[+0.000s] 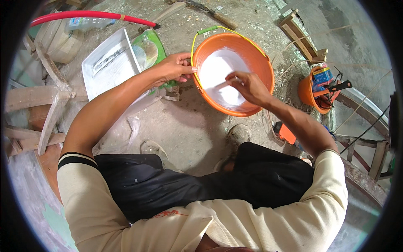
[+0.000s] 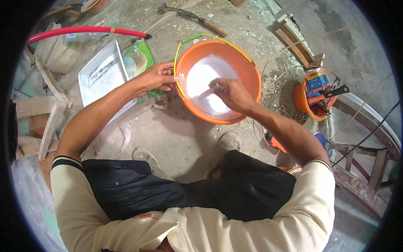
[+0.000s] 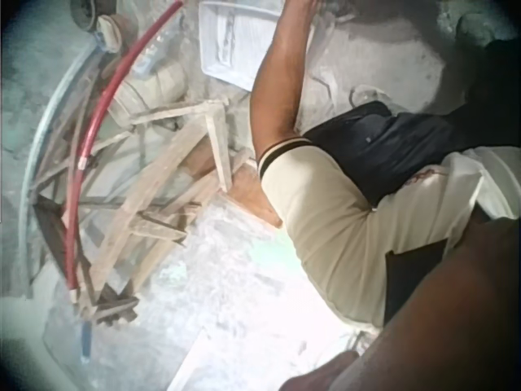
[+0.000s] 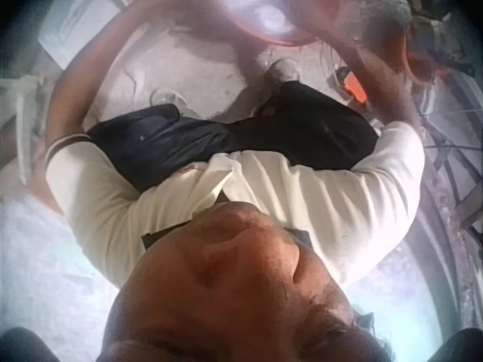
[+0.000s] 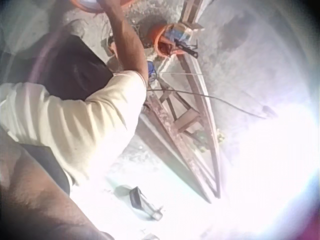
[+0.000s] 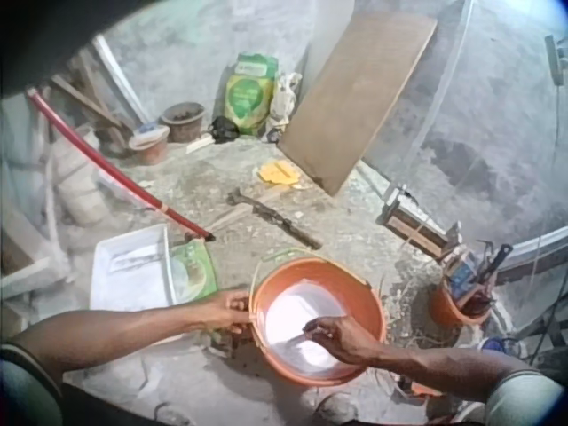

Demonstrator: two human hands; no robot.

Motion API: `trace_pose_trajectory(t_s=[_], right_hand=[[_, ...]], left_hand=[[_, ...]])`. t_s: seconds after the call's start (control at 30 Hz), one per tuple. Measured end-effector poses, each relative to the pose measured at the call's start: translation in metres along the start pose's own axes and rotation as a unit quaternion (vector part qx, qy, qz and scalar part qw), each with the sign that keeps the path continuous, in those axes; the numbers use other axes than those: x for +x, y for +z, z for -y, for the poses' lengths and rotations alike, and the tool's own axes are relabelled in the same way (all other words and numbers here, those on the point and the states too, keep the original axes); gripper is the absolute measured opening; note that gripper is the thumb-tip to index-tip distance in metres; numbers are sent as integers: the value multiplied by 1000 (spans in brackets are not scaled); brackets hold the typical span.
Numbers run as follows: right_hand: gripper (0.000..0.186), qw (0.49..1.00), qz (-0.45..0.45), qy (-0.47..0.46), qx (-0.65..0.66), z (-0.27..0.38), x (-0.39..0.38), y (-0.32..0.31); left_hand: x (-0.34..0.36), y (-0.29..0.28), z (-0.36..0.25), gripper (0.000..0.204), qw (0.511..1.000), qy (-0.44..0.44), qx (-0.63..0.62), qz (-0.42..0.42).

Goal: The person stirs a white liquid in an orange bucket using a flat tool. They hold the bucket with one hand and mix continuously with the other, then set the bucket down and pick up a red hose.

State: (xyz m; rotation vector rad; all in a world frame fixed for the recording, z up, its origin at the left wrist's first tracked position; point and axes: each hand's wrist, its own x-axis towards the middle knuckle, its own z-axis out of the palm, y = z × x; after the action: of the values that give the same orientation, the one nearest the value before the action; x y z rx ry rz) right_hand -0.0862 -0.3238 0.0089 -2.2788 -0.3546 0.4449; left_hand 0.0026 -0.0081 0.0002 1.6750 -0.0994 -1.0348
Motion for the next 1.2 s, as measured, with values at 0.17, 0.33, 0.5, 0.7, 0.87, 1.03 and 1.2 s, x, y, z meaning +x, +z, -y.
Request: trace_pose_trajectory(t_s=[0.17, 0.33, 0.5, 0.7, 0.87, 1.03, 1.2], right_hand=[[22, 986, -100, -100, -87, -37, 45, -29], [21, 981, -95, -23, -167, -49, -18, -54], [27, 987, -102, 127, 4, -38, -80, -23], [36, 906, -168, 182, 342, -30, -57, -1], [33, 930, -226, 105, 269, -40, -29, -39], [28, 971, -184, 154, 20, -46, -56, -65], [27, 952, -156, 230, 132, -71, -92, -32]], left_hand=[[-7, 14, -8, 56, 999, 14, -29, -1], [-20, 36, -17, 56, 998, 36, -53, -22], [-31, 56, -22, 55, 996, 63, -64, -20], [-37, 78, -26, 50, 992, 103, -78, -16], [-37, 88, -26, 50, 989, 128, -73, -8], [-40, 94, -30, 56, 990, 127, -55, -2], [-39, 97, -28, 50, 988, 141, -58, -8]])
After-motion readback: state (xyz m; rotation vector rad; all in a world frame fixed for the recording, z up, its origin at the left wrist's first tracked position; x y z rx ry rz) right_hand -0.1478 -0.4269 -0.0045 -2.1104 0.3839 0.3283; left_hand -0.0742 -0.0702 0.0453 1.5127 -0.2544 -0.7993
